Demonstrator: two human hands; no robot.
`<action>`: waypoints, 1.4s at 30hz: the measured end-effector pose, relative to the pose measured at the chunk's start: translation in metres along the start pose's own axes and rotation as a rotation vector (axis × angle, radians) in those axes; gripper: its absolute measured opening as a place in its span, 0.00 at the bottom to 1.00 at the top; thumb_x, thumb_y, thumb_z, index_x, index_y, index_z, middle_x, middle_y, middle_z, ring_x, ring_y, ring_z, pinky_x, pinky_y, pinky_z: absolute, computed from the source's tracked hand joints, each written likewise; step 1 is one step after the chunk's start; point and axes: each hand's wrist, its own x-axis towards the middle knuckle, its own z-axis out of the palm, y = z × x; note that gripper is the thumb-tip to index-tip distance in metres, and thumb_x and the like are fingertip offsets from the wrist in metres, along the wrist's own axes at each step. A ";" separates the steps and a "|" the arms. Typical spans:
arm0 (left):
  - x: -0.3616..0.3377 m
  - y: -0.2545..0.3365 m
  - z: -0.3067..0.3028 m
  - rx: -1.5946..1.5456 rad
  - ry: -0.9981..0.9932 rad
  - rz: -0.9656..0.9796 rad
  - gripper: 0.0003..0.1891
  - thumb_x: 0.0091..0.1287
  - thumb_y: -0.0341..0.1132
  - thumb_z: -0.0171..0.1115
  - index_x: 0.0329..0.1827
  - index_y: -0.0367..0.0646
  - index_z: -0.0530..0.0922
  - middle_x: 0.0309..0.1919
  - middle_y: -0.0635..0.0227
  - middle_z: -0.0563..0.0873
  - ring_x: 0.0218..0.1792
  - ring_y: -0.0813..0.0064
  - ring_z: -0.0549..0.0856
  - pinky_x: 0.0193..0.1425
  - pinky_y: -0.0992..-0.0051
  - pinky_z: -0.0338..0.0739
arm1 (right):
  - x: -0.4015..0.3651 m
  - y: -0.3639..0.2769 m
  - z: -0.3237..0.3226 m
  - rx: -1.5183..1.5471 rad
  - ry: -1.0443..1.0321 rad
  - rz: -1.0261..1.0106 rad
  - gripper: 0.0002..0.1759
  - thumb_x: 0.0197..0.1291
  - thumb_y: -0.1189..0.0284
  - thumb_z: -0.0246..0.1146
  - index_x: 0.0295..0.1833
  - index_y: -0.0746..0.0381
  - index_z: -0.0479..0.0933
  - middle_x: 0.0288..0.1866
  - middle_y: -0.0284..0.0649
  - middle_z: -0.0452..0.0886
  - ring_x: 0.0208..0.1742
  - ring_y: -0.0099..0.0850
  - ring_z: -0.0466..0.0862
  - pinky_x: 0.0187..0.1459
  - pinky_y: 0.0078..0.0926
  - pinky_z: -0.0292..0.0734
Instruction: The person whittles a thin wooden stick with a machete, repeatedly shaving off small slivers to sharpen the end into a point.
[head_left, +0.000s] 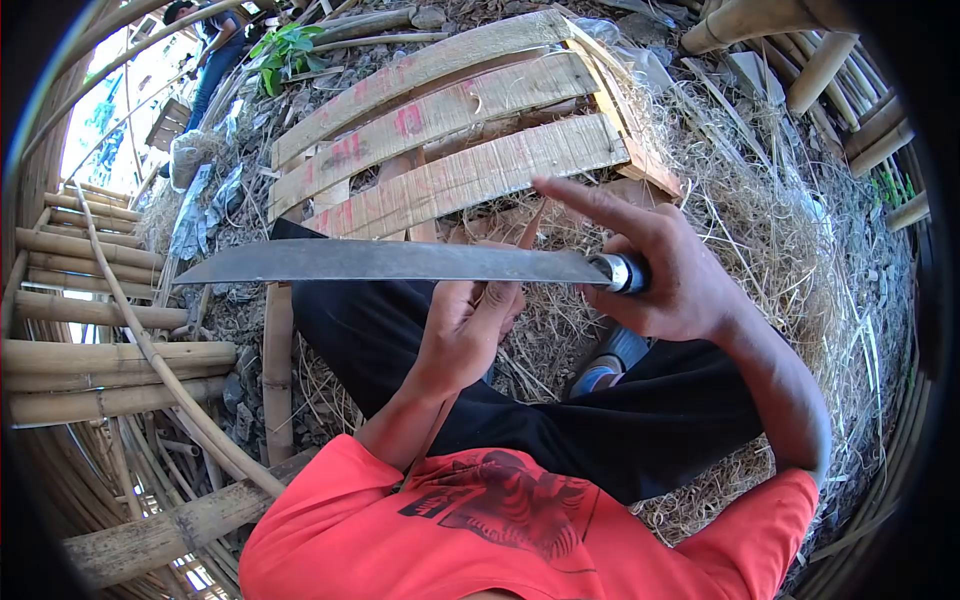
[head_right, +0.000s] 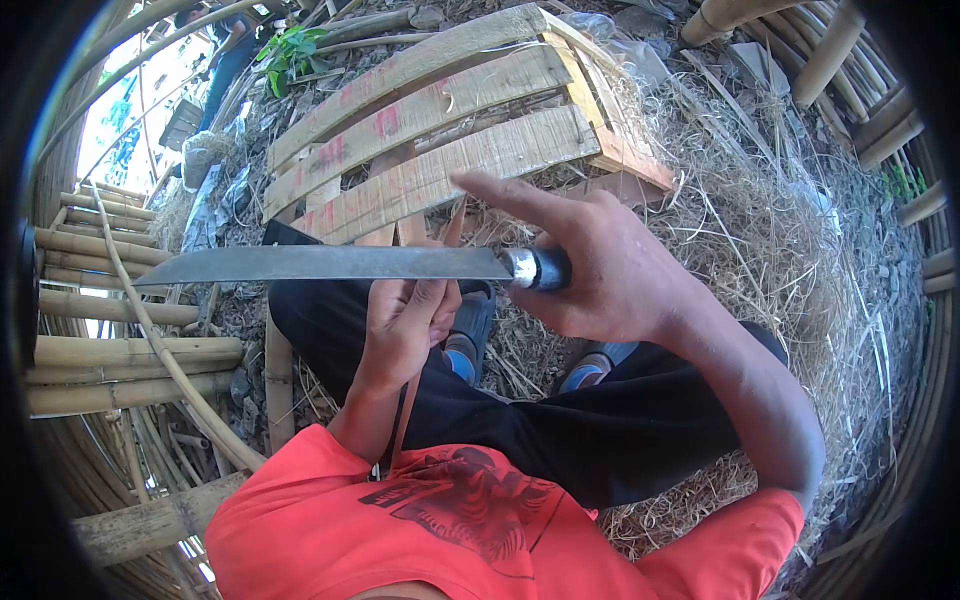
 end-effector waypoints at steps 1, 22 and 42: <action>0.000 -0.001 -0.002 0.012 -0.012 -0.008 0.12 0.75 0.41 0.48 0.48 0.40 0.71 0.18 0.77 0.67 0.15 0.91 0.62 0.17 0.87 0.55 | -0.001 -0.002 -0.001 0.014 0.007 0.021 0.45 0.40 0.77 0.62 0.71 0.58 0.62 0.10 0.39 0.68 0.13 0.32 0.72 0.21 0.28 0.65; 0.003 0.004 0.004 -0.021 0.050 -0.048 0.12 0.74 0.40 0.51 0.46 0.39 0.72 0.19 0.79 0.66 0.17 0.92 0.61 0.19 0.88 0.54 | 0.002 0.014 0.006 0.067 0.054 -0.071 0.43 0.50 0.79 0.62 0.74 0.60 0.57 0.19 0.35 0.78 0.17 0.17 0.70 0.23 0.21 0.66; -0.015 0.015 0.018 0.040 0.009 -0.039 0.11 0.75 0.39 0.48 0.42 0.39 0.70 0.17 0.81 0.62 0.13 0.92 0.56 0.15 0.85 0.49 | 0.003 0.031 0.000 -0.573 0.205 0.018 0.05 0.44 0.67 0.65 0.30 0.54 0.80 0.20 0.40 0.79 0.26 0.42 0.83 0.31 0.43 0.77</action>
